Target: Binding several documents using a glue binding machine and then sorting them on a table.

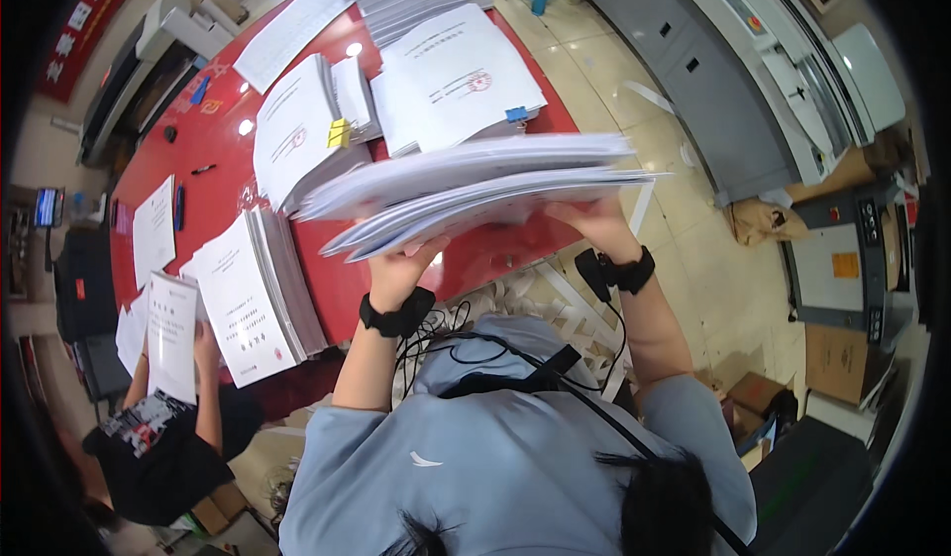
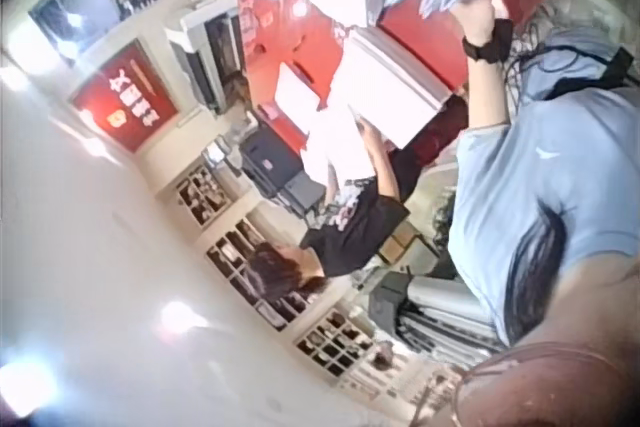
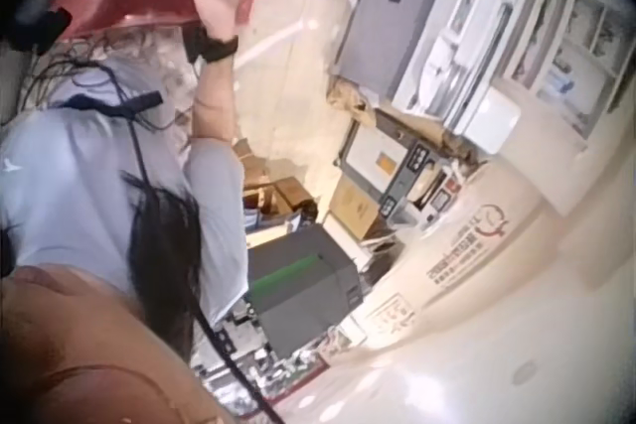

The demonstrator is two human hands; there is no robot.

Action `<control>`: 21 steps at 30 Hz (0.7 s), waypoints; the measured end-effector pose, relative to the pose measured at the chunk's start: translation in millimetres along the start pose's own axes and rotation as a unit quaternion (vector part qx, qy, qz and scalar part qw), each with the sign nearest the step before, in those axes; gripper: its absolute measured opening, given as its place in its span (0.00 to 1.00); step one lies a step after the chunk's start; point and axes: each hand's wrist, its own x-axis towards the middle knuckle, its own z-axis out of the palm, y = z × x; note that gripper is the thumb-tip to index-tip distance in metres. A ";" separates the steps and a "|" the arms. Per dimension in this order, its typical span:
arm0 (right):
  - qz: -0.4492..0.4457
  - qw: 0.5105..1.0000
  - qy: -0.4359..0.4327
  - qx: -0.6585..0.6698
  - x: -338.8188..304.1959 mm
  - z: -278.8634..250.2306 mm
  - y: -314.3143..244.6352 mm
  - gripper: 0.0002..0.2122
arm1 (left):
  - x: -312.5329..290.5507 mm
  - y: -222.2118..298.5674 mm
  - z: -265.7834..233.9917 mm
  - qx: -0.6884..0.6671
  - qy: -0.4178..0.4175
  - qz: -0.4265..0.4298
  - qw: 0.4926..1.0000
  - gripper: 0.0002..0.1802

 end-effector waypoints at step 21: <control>0.105 0.992 -0.057 0.031 -20.4 46.4 92.0 0.23 | -39.6 -86.5 -13.7 -0.078 -0.015 -0.149 0.986 0.36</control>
